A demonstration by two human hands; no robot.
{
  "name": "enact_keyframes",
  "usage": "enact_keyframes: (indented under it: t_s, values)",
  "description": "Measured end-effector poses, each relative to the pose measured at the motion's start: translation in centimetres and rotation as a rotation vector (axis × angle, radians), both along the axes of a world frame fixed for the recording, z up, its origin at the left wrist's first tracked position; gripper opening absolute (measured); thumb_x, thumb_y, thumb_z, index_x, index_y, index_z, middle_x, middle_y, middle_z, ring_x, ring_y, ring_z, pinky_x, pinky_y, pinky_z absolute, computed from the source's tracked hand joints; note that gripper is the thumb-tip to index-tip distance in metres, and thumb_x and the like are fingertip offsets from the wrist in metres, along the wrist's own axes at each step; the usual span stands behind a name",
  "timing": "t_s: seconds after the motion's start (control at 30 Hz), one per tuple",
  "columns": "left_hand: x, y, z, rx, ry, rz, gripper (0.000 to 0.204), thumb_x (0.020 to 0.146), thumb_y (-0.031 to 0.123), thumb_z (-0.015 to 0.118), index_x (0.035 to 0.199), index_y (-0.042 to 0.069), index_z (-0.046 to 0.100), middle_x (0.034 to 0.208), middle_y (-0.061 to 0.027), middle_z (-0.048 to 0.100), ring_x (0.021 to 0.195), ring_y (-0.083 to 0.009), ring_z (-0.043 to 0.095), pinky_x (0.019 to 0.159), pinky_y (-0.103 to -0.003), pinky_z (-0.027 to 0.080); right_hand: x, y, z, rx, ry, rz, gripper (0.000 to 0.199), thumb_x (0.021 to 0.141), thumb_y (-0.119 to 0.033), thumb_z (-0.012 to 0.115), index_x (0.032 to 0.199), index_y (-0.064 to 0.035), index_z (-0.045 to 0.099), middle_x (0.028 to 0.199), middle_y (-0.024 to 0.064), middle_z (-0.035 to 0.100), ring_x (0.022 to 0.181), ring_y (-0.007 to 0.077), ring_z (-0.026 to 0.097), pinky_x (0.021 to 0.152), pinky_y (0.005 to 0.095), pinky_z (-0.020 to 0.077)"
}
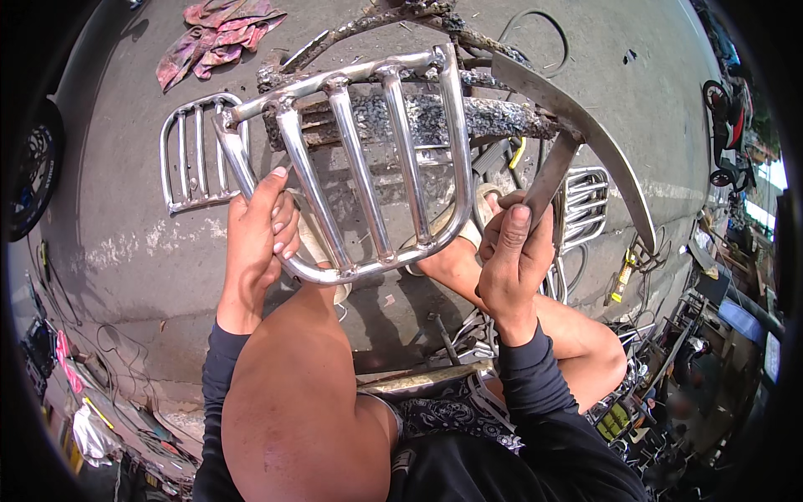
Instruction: The person sits on the ground and welds a metal frame using a handheld welding torch. They repeatedly position the frame, apply welds to joints, and inspect the connections. The person also uses a metal file to smooth the welded areas.
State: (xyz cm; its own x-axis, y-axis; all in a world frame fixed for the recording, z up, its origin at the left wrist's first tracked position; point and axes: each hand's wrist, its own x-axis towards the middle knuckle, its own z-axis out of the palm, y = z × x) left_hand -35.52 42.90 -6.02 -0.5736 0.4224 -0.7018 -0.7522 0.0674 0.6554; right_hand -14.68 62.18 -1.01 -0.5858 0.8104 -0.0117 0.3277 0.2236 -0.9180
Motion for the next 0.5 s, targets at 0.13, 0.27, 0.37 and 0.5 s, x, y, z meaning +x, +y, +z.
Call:
enact_keyframes:
  t_s: [0.13,0.27,0.37,0.5]
  values:
    - [0.1,0.0,0.0,-0.011,0.012,0.002,0.049,0.106,0.033,0.063,0.065,0.015,0.041,0.051,0.0045,0.038,0.035,-0.0053,0.033,0.033,-0.024,0.029,-1.2,0.6,-0.2,0.213,0.089,0.109,0.027,0.114,-0.028,0.049,0.115,-0.0016,0.055,0.067,-0.0031,0.05,0.054,0.0033,0.041,0.048,0.0226,0.0305]
    - [0.1,0.1,0.0,-0.001,0.031,-0.008,0.05,0.106,0.034,0.062,0.065,0.015,0.041,0.052,0.0045,0.038,0.036,-0.0052,0.033,0.033,-0.024,0.029,-2.8,1.4,-0.7,0.369,-0.242,0.178,0.011,0.109,-0.014,0.057,0.109,-0.0025,0.057,0.066,0.0139,0.058,0.05,0.0353,0.054,0.052,0.0456,0.042]
    - [0.2,0.2,-0.1,-0.008,0.027,0.004,0.05,0.106,0.035,0.062,0.065,0.015,0.042,0.052,0.0045,0.037,0.036,-0.0051,0.033,0.034,-0.024,0.029,-3.2,1.1,-0.9,0.311,-0.137,0.106,0.01,0.109,-0.012,0.056,0.112,-0.0017,0.056,0.064,0.0163,0.057,0.051,0.0398,0.056,0.051,0.0459,0.0411]
    - [0.1,0.3,0.0,0.001,0.029,0.005,0.05,0.106,0.035,0.062,0.065,0.016,0.041,0.051,0.0047,0.036,0.036,-0.0051,0.032,0.034,-0.024,0.028,-3.0,1.3,-0.7,0.277,-0.26,0.174,0.01,0.109,-0.01,0.056,0.111,-0.0006,0.057,0.069,0.0135,0.06,0.053,0.0306,0.059,0.05,0.0415,0.0423]
